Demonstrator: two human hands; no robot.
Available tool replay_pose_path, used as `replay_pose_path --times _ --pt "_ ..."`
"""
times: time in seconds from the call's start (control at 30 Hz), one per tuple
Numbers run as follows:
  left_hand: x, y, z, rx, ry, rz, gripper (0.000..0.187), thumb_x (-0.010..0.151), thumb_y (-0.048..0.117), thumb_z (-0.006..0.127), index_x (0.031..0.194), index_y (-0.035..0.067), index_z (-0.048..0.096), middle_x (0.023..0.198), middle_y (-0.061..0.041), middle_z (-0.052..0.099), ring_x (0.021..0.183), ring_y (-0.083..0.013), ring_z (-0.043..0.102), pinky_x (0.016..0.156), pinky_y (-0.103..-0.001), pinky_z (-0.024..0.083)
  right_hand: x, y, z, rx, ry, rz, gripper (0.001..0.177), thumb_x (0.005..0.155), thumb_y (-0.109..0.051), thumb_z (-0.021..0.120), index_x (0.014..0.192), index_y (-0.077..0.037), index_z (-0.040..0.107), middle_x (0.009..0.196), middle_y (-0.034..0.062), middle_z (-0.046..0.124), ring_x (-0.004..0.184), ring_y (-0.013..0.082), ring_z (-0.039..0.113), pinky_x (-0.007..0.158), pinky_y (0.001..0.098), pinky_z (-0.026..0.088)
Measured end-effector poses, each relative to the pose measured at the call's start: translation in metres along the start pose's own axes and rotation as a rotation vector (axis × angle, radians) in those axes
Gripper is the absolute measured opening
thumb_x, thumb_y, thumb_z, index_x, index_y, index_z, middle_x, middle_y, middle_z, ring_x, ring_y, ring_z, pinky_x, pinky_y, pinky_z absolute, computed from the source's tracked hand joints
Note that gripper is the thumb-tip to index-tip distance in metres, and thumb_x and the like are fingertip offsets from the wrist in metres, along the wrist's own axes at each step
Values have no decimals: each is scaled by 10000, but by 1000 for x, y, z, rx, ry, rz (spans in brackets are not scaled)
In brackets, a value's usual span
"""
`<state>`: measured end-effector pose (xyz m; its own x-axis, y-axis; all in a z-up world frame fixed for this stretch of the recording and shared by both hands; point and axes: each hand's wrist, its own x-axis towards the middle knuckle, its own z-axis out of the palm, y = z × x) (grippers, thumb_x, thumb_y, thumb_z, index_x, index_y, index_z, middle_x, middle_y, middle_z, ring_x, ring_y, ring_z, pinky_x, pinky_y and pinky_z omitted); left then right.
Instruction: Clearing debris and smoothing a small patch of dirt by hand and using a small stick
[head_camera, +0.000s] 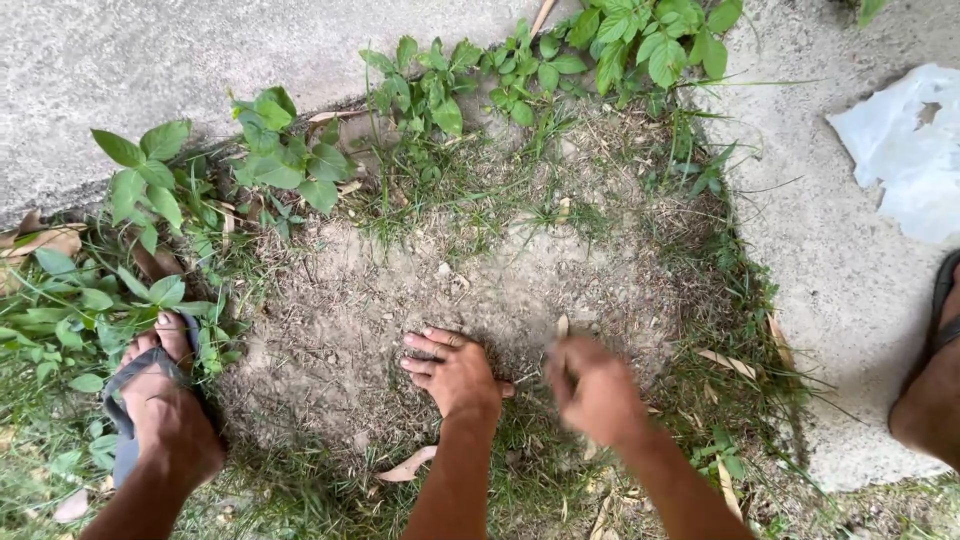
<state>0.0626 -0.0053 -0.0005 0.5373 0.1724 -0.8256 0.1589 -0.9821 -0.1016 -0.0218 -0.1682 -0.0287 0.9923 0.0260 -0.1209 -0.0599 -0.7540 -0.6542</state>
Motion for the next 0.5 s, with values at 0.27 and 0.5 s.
replay_pose_path --times 0.27,0.5 --pt "6 -2 10 -30 9 1 1459 693 543 899 1533 -168 -58 1561 -479 -21 1438 -627 160 1205 -584 268 97 21 -46 -119 90 466 354 999 -273 617 1258 -33 643 1184 218 652 912 357 723 722 429 643" --pt "16 -3 16 -17 27 16 1505 673 577 902 1535 -171 -79 1560 -481 -16 1436 -636 159 1203 -586 260 121 43 -38 -261 140 411 304 973 -281 685 1191 -69 699 1244 189 664 1005 369 706 894 475 590"
